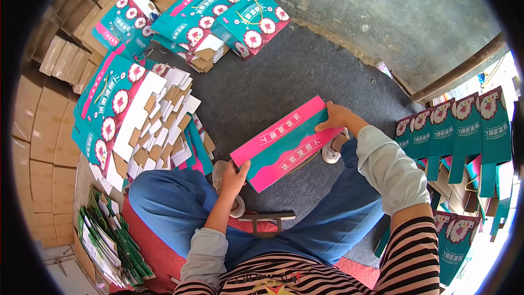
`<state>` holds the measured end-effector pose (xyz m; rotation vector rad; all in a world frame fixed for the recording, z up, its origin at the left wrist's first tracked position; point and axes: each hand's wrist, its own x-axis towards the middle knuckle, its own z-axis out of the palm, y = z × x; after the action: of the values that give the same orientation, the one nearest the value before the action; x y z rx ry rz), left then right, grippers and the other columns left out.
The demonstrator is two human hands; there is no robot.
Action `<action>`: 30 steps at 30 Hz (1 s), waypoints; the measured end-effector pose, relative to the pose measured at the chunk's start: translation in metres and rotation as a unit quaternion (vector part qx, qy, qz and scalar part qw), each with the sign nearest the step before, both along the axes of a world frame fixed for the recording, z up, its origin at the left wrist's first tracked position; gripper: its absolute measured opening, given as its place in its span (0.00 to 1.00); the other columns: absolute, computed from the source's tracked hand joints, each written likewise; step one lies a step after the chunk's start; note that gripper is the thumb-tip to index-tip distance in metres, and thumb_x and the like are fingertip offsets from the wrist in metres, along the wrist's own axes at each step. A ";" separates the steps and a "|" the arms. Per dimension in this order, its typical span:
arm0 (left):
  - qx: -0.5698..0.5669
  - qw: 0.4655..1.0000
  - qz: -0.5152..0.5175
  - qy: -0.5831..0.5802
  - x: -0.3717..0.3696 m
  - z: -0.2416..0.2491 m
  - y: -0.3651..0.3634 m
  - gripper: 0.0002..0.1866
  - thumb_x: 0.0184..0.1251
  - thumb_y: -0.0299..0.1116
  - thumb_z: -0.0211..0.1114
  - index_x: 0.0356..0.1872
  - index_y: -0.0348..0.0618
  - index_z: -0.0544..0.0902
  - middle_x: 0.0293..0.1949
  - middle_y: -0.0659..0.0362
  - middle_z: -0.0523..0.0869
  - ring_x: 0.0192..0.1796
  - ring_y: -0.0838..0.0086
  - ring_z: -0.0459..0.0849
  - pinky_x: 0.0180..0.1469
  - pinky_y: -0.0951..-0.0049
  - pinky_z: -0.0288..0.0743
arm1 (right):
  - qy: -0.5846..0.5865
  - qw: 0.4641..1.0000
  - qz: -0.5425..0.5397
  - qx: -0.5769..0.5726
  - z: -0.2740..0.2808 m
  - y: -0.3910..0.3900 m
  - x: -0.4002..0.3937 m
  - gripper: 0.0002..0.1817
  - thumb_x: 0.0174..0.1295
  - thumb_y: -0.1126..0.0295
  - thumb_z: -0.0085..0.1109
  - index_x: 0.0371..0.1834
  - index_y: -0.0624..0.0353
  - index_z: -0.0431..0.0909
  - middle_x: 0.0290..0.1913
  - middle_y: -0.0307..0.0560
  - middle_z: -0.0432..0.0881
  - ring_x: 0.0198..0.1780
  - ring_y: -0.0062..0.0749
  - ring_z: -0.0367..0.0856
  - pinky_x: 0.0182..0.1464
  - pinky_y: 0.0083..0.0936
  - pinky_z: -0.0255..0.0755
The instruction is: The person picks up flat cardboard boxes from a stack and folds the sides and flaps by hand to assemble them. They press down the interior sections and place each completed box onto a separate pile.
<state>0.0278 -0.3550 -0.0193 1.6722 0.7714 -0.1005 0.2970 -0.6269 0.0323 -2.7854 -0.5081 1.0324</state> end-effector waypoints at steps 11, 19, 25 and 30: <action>-0.042 0.996 -0.017 0.071 0.021 0.009 0.016 0.42 0.58 0.50 0.71 0.66 0.34 0.63 0.51 0.44 0.80 0.47 0.60 0.85 0.31 0.62 0.86 | 0.014 0.993 0.105 0.055 -0.029 -0.003 0.035 0.56 0.35 0.38 0.76 0.60 0.71 0.66 0.57 0.65 0.77 0.59 0.55 0.76 0.58 0.40 0.71; 0.108 0.988 -0.106 0.012 0.061 0.035 -0.024 0.45 0.55 0.41 0.74 0.69 0.37 0.58 0.56 0.40 0.77 0.50 0.59 0.84 0.41 0.63 0.82 | -0.067 0.985 -0.043 0.152 -0.008 -0.079 0.005 0.50 0.40 0.43 0.75 0.59 0.66 0.64 0.48 0.65 0.80 0.52 0.58 0.79 0.52 0.41 0.72; 0.242 0.926 -0.216 -0.192 0.147 0.030 -0.093 0.41 0.58 0.34 0.70 0.70 0.37 0.57 0.64 0.40 0.70 0.62 0.52 0.76 0.62 0.62 0.70 | -0.308 0.863 -0.268 0.298 -0.052 -0.171 -0.064 0.45 0.41 0.55 0.78 0.60 0.62 0.62 0.47 0.59 0.80 0.49 0.52 0.81 0.49 0.39 0.75; 0.210 0.904 -0.275 -0.251 0.202 -0.047 -0.174 0.42 0.60 0.30 0.67 0.72 0.38 0.54 0.67 0.40 0.66 0.67 0.48 0.69 0.65 0.63 0.67 | -0.374 0.790 -0.403 0.269 -0.132 -0.248 -0.099 0.45 0.45 0.63 0.78 0.63 0.63 0.59 0.53 0.59 0.77 0.54 0.51 0.79 0.51 0.38 0.75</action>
<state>0.2303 -0.5289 -0.0666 2.1662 -0.0976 0.1133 0.1979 -0.8749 -0.0994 -2.3248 0.3147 -0.3745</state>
